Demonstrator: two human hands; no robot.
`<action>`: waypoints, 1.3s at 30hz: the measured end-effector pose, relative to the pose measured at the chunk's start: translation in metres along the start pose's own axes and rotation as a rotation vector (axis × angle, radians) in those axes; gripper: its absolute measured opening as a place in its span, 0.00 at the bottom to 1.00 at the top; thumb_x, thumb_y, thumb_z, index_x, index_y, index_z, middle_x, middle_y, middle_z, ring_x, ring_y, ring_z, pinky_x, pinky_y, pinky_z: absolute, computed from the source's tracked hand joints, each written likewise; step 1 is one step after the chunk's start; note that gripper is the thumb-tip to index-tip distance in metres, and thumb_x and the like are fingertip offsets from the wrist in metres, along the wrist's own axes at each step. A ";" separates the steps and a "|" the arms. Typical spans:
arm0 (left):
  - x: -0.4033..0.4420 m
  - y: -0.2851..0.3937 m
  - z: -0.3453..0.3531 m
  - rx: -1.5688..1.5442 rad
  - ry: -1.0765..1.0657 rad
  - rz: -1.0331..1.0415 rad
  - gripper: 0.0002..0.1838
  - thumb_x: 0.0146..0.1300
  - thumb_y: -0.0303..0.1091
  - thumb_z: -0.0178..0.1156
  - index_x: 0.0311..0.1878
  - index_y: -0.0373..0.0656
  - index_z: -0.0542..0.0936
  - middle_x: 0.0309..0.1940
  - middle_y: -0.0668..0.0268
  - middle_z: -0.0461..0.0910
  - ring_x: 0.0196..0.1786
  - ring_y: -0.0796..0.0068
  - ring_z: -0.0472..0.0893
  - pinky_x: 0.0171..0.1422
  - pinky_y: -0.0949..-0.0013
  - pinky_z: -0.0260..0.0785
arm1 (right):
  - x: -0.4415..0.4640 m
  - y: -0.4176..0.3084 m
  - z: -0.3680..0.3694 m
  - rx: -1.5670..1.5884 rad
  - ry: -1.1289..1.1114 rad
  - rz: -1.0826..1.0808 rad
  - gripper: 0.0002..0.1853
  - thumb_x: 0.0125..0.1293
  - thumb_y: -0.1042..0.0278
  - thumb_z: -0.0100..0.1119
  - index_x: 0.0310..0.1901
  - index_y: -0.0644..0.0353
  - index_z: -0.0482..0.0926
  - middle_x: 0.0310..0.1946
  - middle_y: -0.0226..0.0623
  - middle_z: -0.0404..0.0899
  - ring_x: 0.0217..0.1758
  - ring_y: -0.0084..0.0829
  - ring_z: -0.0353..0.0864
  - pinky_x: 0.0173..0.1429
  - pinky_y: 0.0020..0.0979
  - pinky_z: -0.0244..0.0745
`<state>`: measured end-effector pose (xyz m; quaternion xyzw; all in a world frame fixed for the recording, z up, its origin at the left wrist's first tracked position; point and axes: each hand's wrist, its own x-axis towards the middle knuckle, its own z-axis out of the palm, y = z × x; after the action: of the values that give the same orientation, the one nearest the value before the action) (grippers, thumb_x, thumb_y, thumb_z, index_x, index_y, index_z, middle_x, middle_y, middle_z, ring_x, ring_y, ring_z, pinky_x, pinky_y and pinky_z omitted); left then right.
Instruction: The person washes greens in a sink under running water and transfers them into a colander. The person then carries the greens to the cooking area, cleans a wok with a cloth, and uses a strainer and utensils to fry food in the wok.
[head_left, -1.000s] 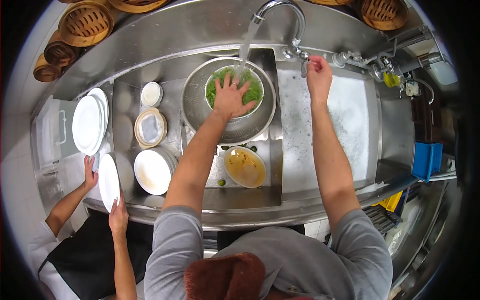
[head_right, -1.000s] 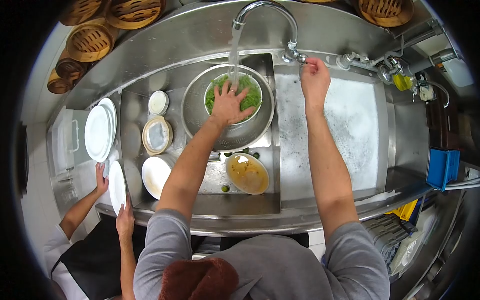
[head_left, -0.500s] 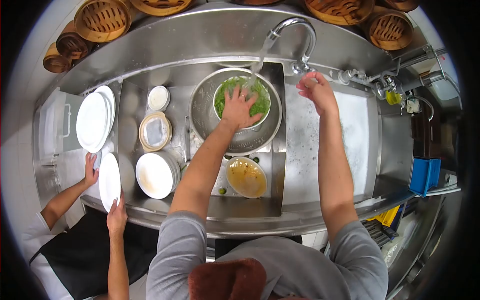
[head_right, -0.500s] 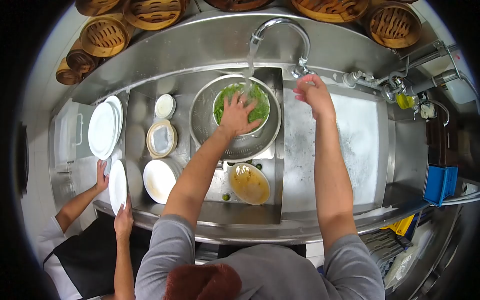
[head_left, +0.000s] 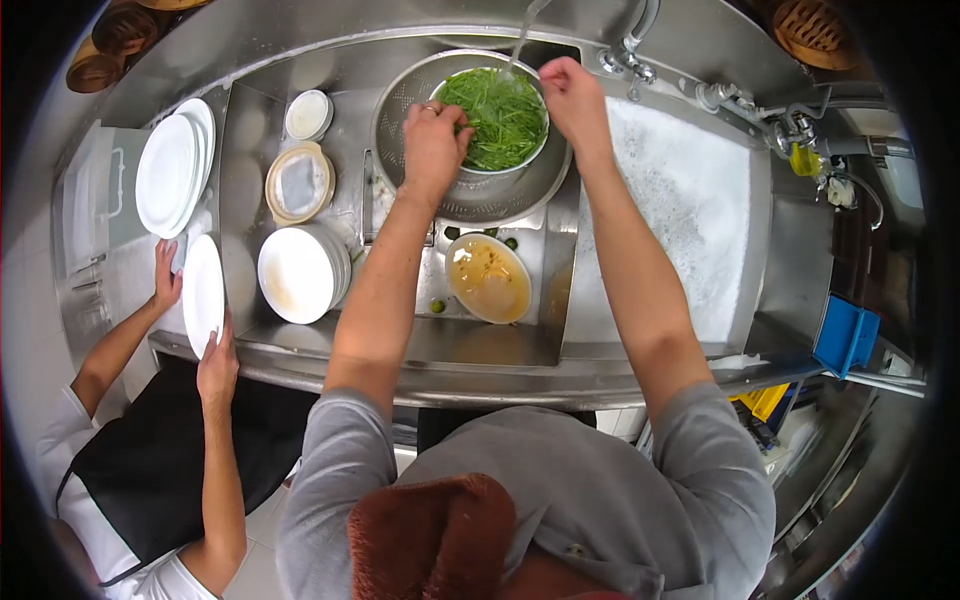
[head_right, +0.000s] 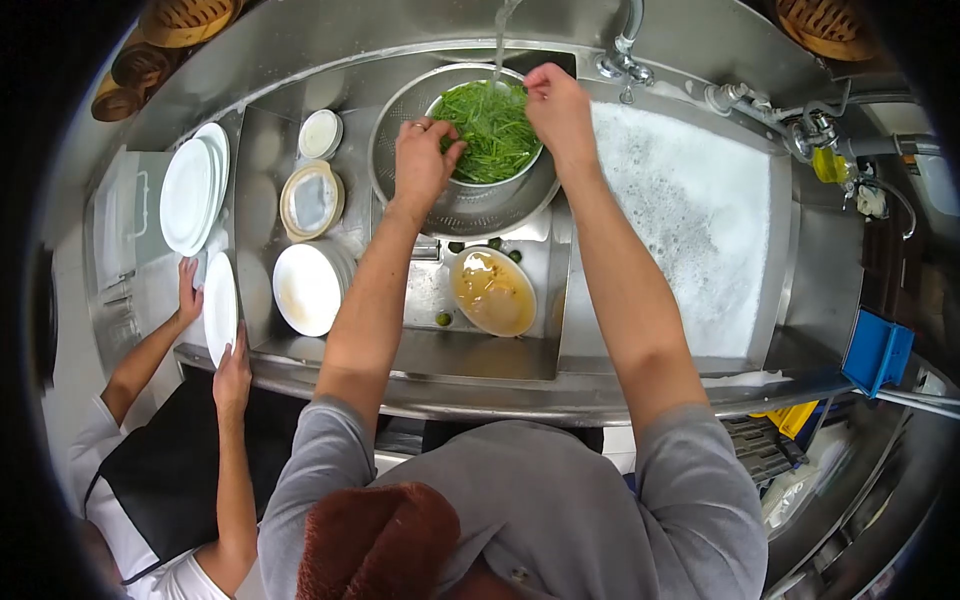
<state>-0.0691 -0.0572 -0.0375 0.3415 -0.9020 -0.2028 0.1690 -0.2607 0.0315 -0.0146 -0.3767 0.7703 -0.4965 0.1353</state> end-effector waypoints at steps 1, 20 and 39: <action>-0.002 -0.007 0.003 0.019 -0.001 -0.030 0.12 0.48 0.32 0.70 0.38 0.45 0.83 0.44 0.58 0.77 0.50 0.55 0.72 0.55 0.58 0.67 | 0.004 0.005 0.010 0.001 -0.001 0.001 0.07 0.59 0.77 0.57 0.40 0.62 0.79 0.33 0.48 0.82 0.39 0.39 0.84 0.45 0.34 0.78; -0.024 -0.016 0.023 -0.151 0.146 -0.216 0.09 0.51 0.23 0.63 0.37 0.38 0.79 0.51 0.40 0.69 0.56 0.43 0.70 0.60 0.52 0.65 | -0.018 0.018 0.057 -0.584 -0.649 -0.410 0.26 0.51 0.61 0.67 0.56 0.42 0.77 0.52 0.45 0.73 0.59 0.46 0.73 0.59 0.45 0.70; -0.007 0.018 -0.001 0.131 -0.058 -0.048 0.33 0.48 0.33 0.69 0.59 0.40 0.71 0.54 0.40 0.70 0.61 0.46 0.68 0.63 0.54 0.64 | 0.012 0.014 0.022 -0.306 -0.637 -0.128 0.25 0.46 0.78 0.63 0.52 0.55 0.80 0.50 0.48 0.77 0.51 0.45 0.78 0.56 0.36 0.74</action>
<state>-0.0737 -0.0402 -0.0294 0.3675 -0.9094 -0.1573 0.1152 -0.2629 0.0116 -0.0350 -0.5759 0.7298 -0.2405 0.2792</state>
